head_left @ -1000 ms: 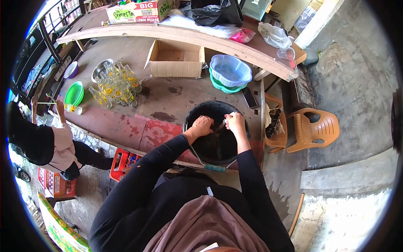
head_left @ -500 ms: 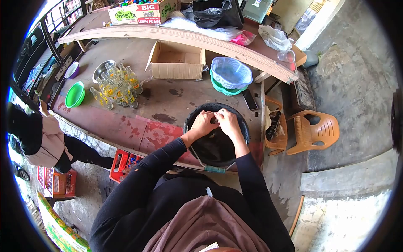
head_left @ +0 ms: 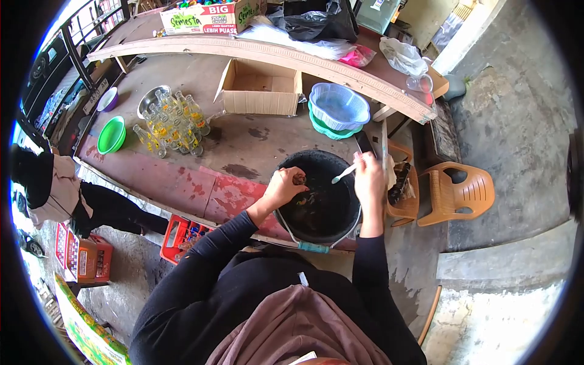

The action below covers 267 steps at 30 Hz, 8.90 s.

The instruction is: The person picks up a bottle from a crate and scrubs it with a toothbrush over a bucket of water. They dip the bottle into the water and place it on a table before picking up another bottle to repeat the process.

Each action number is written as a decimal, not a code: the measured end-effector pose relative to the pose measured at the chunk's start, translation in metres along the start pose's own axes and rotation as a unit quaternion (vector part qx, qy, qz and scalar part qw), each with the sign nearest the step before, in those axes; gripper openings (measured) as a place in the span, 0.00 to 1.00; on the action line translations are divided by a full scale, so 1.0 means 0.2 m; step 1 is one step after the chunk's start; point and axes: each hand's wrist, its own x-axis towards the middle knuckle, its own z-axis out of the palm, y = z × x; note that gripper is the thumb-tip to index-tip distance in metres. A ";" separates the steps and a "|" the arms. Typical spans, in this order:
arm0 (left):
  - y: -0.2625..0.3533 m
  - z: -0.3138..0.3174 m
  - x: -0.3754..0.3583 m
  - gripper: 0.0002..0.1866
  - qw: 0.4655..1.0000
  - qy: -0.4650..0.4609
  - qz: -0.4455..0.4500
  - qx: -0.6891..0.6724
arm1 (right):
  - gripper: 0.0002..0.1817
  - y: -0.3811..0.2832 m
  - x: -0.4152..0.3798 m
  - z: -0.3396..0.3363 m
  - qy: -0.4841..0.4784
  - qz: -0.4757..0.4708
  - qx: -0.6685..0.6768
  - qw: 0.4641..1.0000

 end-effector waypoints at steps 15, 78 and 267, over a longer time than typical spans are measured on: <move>-0.03 0.03 -0.03 0.24 0.998 -0.012 -0.039 -0.044 | 0.14 -0.08 -0.14 0.01 -0.035 -0.008 0.268 0.963; 0.00 0.29 0.04 0.21 0.958 -0.148 0.212 0.126 | 0.11 0.23 -0.43 0.19 -0.147 0.024 0.149 0.977; -0.06 0.21 0.12 0.23 0.968 -0.196 0.095 -0.129 | 0.06 0.12 -0.33 0.21 -0.141 0.046 0.200 0.968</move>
